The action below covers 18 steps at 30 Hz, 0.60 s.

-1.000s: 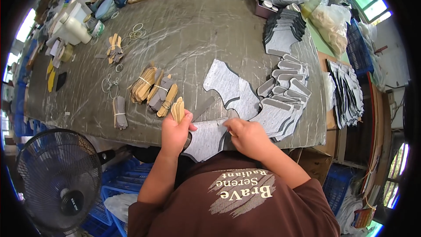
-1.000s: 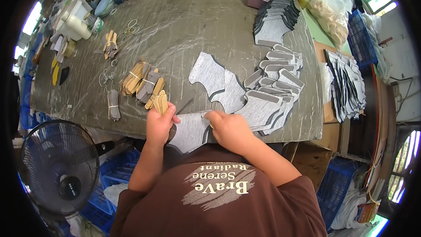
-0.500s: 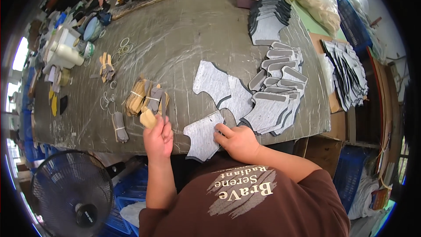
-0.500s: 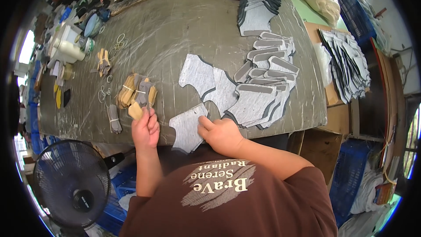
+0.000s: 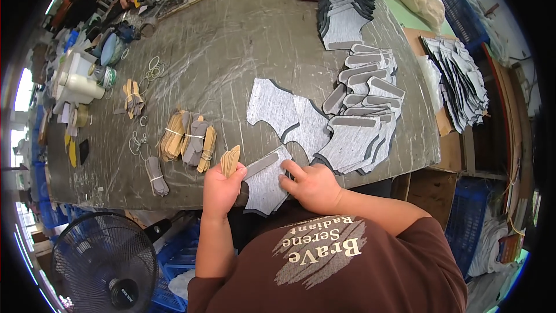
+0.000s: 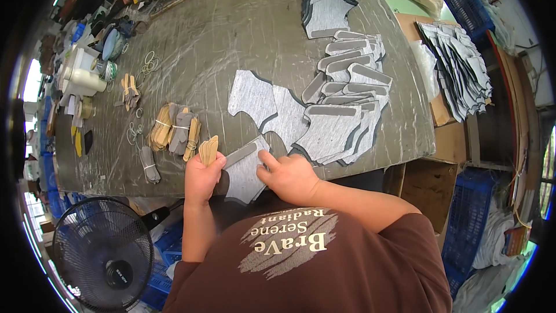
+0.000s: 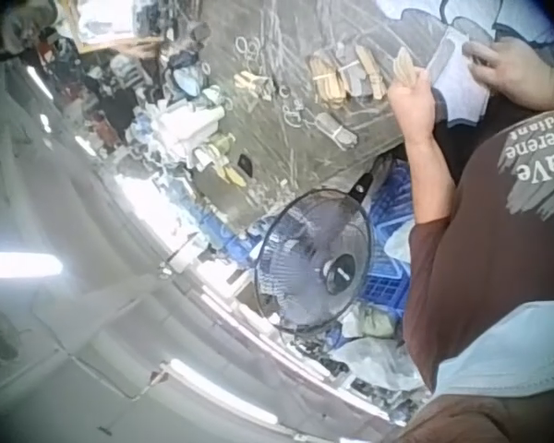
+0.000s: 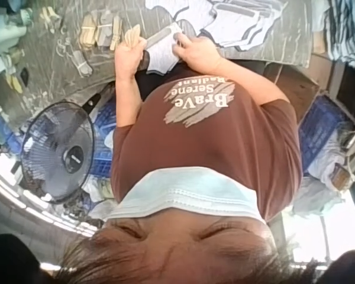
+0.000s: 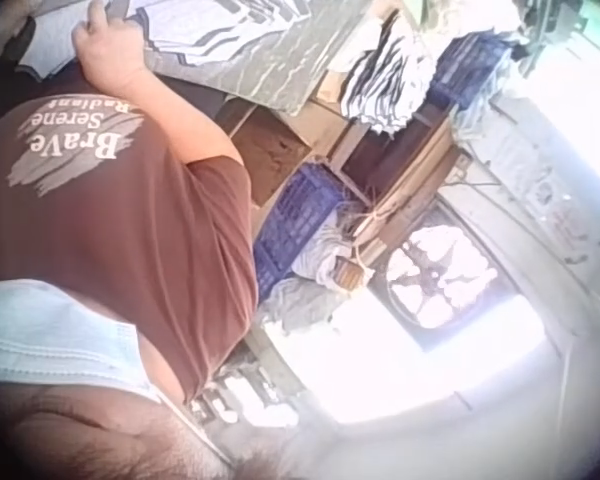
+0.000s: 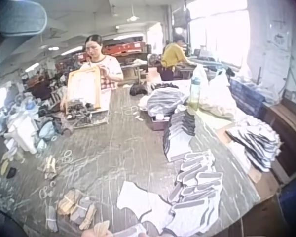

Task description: Group and secure cut shoe upper components with elastic bands.

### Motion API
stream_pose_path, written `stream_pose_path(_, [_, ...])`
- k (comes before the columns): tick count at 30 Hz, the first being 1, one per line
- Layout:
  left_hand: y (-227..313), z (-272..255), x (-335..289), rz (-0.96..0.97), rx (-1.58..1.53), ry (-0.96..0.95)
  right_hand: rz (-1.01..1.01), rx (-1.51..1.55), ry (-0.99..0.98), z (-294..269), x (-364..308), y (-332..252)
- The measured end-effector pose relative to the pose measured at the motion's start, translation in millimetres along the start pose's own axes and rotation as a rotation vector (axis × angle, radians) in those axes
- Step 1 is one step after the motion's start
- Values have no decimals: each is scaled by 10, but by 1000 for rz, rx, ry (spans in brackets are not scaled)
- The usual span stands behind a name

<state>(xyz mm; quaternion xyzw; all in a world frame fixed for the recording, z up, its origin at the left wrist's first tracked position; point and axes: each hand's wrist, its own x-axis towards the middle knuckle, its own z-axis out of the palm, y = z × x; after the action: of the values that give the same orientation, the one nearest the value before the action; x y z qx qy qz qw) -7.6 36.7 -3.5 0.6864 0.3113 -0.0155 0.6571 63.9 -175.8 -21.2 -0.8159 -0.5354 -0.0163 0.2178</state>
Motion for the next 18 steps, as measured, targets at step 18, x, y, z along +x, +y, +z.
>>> stream_pose_path(18, [1,-24,34,-18,37,-37,6,-50,-12,-23,41,-33])
